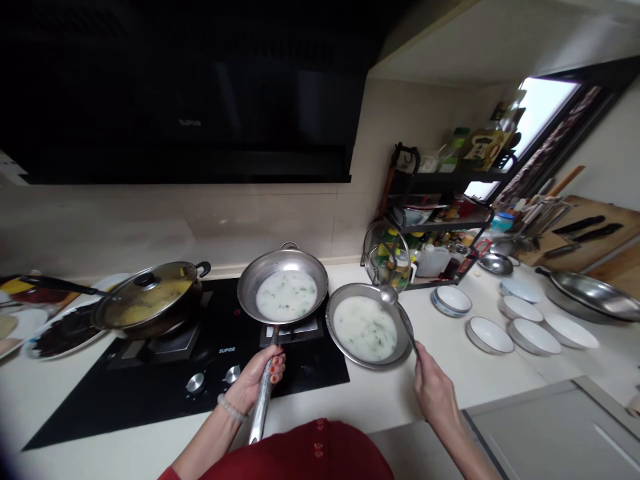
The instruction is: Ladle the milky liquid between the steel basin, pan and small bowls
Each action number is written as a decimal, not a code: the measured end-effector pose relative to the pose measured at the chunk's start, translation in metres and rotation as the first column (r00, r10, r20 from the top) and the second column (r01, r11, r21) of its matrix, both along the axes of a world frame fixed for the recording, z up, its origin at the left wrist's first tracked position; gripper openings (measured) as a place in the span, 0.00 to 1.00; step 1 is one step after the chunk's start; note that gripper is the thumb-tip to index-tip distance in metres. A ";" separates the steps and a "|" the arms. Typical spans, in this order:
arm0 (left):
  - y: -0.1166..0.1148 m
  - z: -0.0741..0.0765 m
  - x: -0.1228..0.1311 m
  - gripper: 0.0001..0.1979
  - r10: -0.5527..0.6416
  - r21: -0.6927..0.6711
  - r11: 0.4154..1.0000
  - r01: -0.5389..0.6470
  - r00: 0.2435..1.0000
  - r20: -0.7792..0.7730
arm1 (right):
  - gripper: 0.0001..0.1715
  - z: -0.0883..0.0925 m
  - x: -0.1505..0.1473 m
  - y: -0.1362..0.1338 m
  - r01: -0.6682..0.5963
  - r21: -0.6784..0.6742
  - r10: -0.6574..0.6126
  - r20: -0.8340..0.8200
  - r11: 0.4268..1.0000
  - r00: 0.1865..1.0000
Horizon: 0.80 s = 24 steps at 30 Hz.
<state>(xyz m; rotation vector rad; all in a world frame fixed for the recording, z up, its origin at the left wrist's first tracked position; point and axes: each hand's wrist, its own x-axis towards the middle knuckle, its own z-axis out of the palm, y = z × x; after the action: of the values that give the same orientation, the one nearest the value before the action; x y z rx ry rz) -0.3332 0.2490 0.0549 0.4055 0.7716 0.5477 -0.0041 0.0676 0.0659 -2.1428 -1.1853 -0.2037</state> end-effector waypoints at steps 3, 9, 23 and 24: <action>0.000 0.002 0.001 0.14 0.003 -0.015 1.000 -0.004 1.000 -0.020 | 0.22 0.007 -0.010 0.014 0.103 0.041 -0.068 -0.505 0.994 0.860; 0.001 0.001 0.001 0.16 -0.004 0.002 1.000 0.004 1.000 -0.010 | 0.31 0.048 -0.046 0.055 -0.029 0.179 0.162 -0.792 0.983 0.588; 0.001 -0.002 0.004 0.14 0.042 0.004 0.999 -0.042 0.999 -0.017 | 0.23 0.047 -0.100 0.192 -0.478 -0.223 0.381 -0.366 0.850 0.849; 0.001 -0.002 0.004 0.14 0.042 0.003 0.999 -0.042 0.999 -0.018 | 0.22 0.045 -0.101 0.195 -0.480 -0.204 0.380 -0.388 0.853 0.840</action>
<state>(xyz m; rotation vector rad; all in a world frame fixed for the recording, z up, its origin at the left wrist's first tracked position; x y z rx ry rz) -0.3289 0.2497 0.0532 0.3976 0.7984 0.5845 -0.1053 0.2629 0.1112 -1.9683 -1.5244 0.5556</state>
